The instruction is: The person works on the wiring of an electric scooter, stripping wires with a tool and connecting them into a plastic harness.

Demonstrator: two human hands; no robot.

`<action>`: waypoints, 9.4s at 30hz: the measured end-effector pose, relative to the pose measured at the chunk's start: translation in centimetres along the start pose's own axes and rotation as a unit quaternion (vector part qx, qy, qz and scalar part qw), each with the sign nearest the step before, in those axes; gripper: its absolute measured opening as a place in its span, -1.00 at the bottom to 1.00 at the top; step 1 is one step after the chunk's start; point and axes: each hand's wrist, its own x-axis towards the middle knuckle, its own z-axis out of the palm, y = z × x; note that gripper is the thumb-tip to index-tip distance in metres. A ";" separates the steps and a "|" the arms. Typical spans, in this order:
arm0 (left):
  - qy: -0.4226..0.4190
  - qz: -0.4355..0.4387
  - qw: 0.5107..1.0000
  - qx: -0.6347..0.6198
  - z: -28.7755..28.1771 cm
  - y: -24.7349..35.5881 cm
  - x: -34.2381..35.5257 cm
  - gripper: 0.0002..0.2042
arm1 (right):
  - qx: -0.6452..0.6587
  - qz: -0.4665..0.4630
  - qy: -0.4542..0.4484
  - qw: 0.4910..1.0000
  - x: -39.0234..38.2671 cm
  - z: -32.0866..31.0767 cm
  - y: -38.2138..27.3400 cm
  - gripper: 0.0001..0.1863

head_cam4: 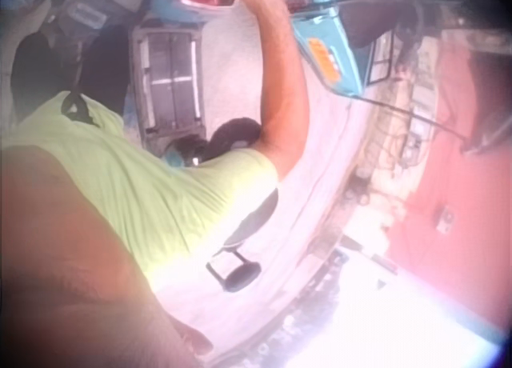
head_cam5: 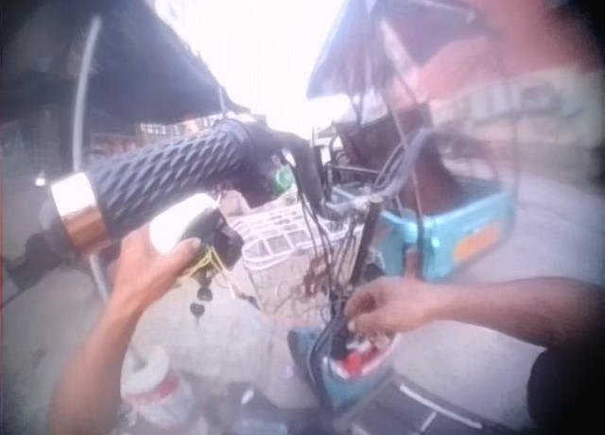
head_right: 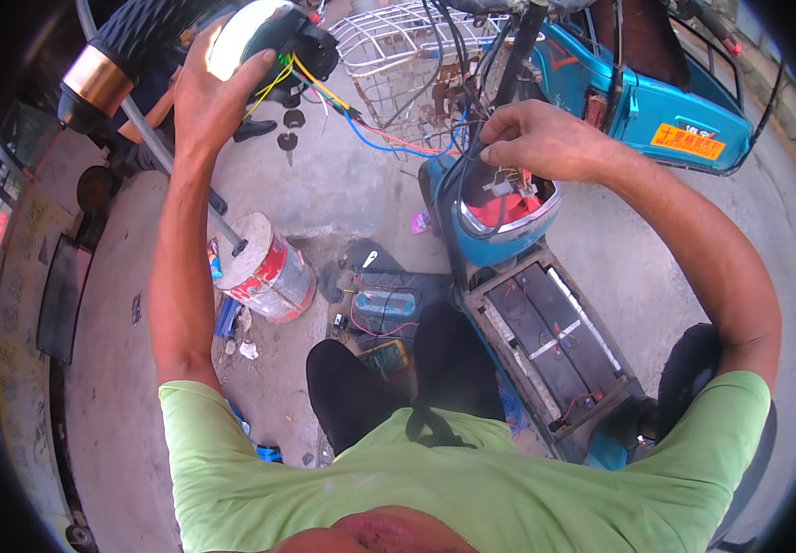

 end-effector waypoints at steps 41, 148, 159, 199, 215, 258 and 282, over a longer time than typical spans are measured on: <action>-0.035 0.069 0.818 -0.570 20.0 2.9 11.8 -0.37 | -0.095 -0.120 0.373 0.915 3.3 -15.1 -1.2 -0.27; -0.193 -0.314 0.817 -0.443 25.2 4.1 -10.6 -0.87 | 0.044 -0.114 0.355 0.927 -1.0 -12.1 -7.3 -0.03; -0.121 -0.347 0.775 -0.515 26.1 5.0 -9.4 -0.89 | -0.016 -0.074 0.401 0.913 -1.9 -12.7 -6.3 -0.09; -0.108 -0.090 0.965 -0.221 17.9 5.5 1.4 -0.69 | -0.039 -0.071 0.384 0.920 -2.2 -13.2 -6.0 -0.08; -0.268 -0.102 0.844 -0.453 20.9 7.6 7.3 -0.70 | -0.017 -0.097 0.315 0.944 -4.9 -13.5 -7.1 -0.09; -0.328 -0.133 0.561 -0.748 20.3 9.9 11.6 -0.38 | -0.163 -0.043 0.332 0.928 -3.6 -14.1 -7.1 -0.25; -0.235 -0.198 0.516 -0.800 22.1 9.7 9.6 -0.42 | -0.081 -0.160 0.309 0.934 -4.3 -14.9 -4.6 -0.42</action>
